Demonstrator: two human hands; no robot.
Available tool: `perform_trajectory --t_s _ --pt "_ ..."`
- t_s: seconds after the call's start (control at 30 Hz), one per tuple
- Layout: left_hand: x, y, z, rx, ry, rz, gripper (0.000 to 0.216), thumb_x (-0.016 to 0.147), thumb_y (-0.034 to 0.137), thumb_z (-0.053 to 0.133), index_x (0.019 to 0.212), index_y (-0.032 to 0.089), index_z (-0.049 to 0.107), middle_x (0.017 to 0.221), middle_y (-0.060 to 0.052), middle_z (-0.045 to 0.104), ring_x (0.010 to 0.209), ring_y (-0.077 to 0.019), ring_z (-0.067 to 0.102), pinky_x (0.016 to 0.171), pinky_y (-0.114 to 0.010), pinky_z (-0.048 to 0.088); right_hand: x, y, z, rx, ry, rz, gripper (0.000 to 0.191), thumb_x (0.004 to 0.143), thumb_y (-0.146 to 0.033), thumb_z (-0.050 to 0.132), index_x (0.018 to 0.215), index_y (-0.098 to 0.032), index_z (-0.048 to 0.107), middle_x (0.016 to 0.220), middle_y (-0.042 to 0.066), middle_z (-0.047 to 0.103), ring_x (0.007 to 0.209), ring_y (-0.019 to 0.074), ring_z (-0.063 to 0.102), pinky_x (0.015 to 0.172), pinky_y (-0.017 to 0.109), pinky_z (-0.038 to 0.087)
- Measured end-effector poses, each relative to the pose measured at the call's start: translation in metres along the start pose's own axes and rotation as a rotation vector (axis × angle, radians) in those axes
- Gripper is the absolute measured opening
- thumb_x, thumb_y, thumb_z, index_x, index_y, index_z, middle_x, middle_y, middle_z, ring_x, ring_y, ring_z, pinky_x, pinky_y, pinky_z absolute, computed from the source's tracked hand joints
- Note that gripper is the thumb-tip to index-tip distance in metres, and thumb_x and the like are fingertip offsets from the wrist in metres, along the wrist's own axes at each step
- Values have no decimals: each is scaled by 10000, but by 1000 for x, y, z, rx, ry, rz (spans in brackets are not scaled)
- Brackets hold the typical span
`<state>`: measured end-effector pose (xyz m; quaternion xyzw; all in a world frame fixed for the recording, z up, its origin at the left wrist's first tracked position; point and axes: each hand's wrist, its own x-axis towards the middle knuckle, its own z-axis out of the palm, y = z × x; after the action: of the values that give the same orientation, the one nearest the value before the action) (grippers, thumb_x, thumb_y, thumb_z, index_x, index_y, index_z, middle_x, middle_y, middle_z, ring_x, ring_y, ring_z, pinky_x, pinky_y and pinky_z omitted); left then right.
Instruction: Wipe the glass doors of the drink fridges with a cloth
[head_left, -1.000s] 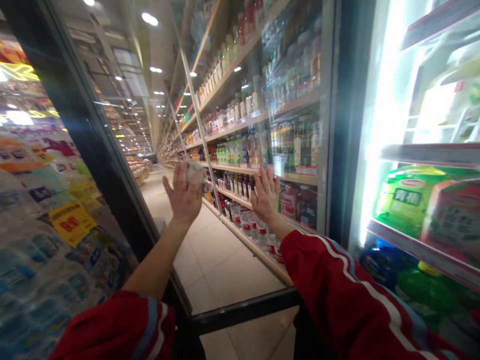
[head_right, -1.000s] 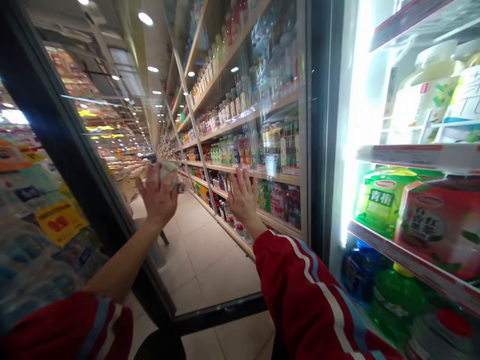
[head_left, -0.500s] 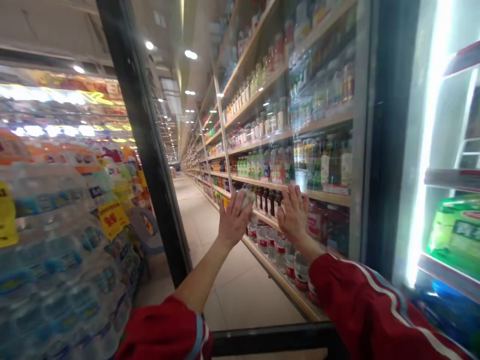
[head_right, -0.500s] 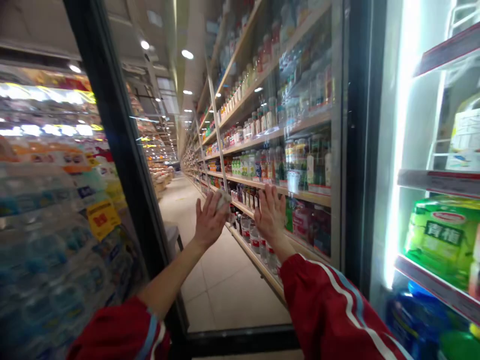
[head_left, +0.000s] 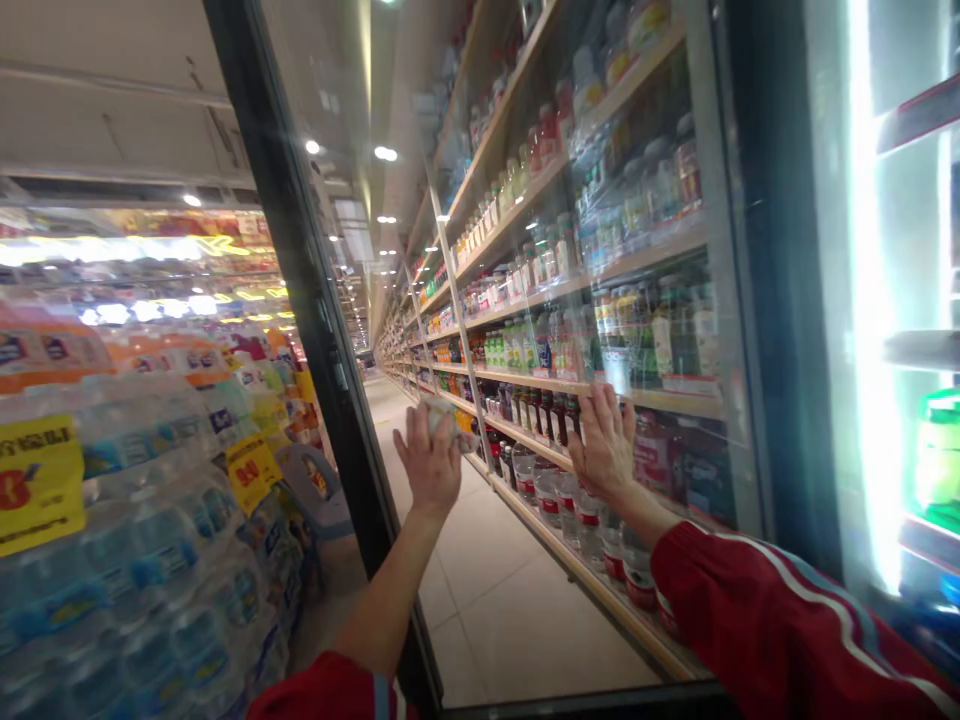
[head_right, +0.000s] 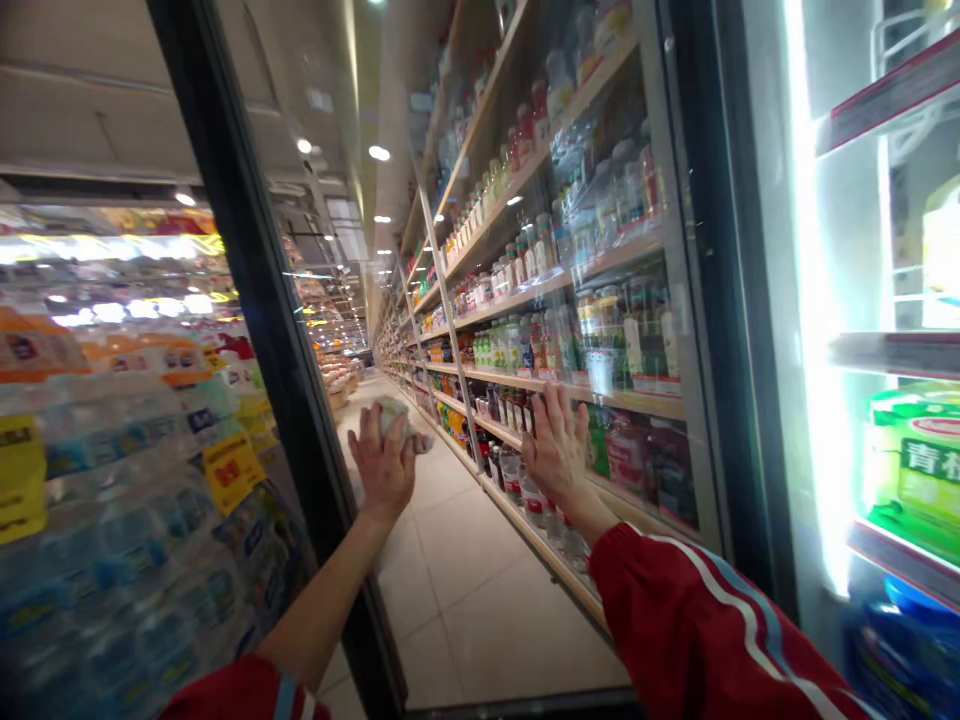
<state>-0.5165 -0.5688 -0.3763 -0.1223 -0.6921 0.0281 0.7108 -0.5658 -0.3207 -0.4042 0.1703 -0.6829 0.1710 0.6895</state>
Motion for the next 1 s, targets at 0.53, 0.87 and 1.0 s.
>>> perform_trajectory --t_s 0.53,0.87,1.0 --pt "1 -27 -13 33 -10 -27 455 861 248 501 1313 263 445 1473 -123 287 1378 -260 210 1120 -525 157 11 -66 3 153 -112 -171 445 850 -195 415 1287 -119 450 1382 136 443 1376 232 235 1108 513 163" --pt "-1 -11 -3 -71 -48 120 400 841 236 531 1239 268 517 1427 -123 380 1348 -250 298 1112 -512 155 6 -63 -3 136 -260 -113 490 839 -213 406 1324 -147 428 1434 112 373 1391 224 183 1113 523 134" --pt "4 -28 -12 -47 -24 -73 509 840 241 526 1331 287 399 1485 -127 262 1349 -292 289 1073 -570 206 5 -60 -6 149 -293 -94 506 836 -215 411 1337 -144 415 1437 111 368 1393 220 177 1118 511 124"
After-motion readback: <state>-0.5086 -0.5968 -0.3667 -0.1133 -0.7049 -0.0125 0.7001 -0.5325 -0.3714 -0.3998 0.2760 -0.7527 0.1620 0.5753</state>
